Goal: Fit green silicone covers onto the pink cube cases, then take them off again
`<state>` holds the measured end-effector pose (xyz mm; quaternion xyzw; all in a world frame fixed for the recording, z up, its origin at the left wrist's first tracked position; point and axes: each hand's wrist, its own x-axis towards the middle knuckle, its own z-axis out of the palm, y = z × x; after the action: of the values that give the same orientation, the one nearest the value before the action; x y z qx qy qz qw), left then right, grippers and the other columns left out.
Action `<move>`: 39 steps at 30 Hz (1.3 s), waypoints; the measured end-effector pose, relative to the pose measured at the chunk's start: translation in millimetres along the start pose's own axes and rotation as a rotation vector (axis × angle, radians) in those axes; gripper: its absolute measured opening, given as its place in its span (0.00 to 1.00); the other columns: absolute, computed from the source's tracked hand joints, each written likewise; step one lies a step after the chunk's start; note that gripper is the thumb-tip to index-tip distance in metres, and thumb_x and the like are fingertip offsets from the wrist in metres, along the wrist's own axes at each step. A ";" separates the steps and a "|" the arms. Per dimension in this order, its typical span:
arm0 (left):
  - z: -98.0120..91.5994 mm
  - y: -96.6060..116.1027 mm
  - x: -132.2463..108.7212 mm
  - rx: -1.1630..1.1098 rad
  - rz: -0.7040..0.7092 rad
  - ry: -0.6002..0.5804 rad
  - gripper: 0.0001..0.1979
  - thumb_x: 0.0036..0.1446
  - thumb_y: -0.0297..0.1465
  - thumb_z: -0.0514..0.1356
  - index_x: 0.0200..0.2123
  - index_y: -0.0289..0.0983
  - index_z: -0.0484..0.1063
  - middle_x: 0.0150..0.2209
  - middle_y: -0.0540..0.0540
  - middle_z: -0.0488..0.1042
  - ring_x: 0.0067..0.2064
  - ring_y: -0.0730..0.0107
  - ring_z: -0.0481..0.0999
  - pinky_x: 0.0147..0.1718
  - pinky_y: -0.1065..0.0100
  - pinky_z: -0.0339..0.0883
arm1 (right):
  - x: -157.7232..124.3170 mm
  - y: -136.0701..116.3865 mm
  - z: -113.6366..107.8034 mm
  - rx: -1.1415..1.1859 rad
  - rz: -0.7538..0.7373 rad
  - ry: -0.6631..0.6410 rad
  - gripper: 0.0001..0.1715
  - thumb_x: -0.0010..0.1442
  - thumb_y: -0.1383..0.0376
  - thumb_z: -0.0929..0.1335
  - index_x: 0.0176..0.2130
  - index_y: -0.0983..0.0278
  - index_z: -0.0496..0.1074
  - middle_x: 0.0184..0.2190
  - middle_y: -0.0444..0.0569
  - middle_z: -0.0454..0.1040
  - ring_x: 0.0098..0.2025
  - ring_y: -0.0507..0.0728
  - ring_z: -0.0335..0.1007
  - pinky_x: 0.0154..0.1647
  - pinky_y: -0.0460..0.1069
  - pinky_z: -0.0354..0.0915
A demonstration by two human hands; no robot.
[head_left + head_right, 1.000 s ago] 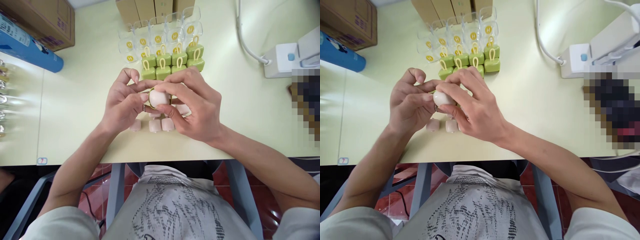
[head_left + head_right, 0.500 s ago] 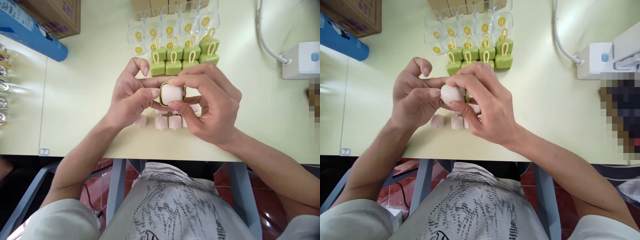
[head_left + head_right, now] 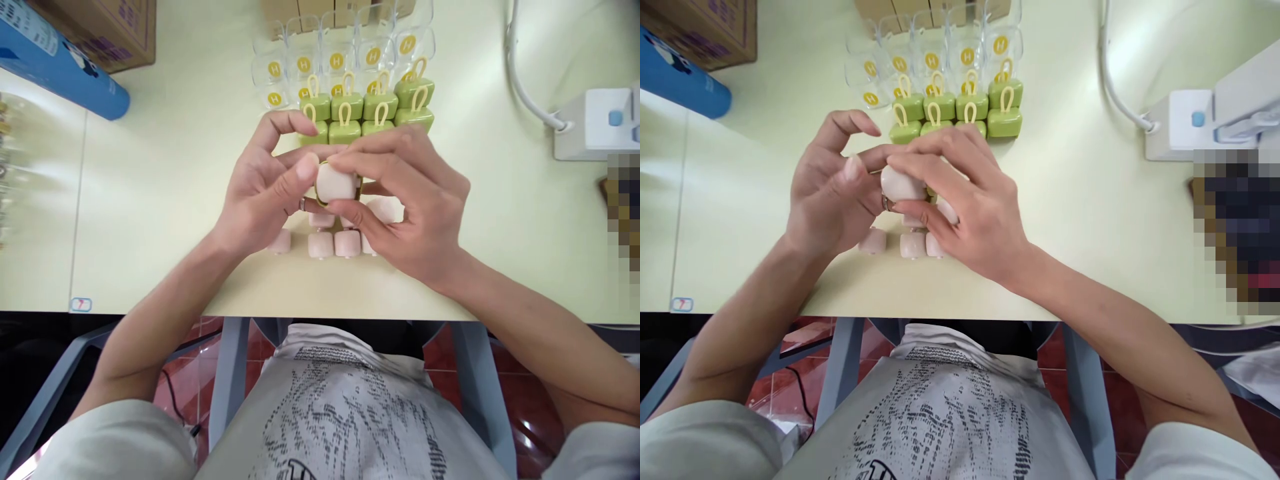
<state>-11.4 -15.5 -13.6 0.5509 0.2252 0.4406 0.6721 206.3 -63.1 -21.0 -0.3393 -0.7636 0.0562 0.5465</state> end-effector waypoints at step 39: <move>-5.4 -10.8 0.9 0.479 0.421 0.121 0.25 0.57 0.50 0.82 0.52 0.49 0.85 0.54 0.43 0.84 0.58 0.54 0.86 0.61 0.52 0.86 | 3.9 1.2 -8.0 0.466 0.398 -0.208 0.26 0.78 0.54 0.76 0.70 0.55 0.78 0.63 0.53 0.81 0.57 0.61 0.82 0.56 0.57 0.84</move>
<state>-11.4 -11.9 -25.2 0.7005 0.2433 0.5363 0.4030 213.1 -62.2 -15.2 -0.3401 -0.7005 0.3696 0.5069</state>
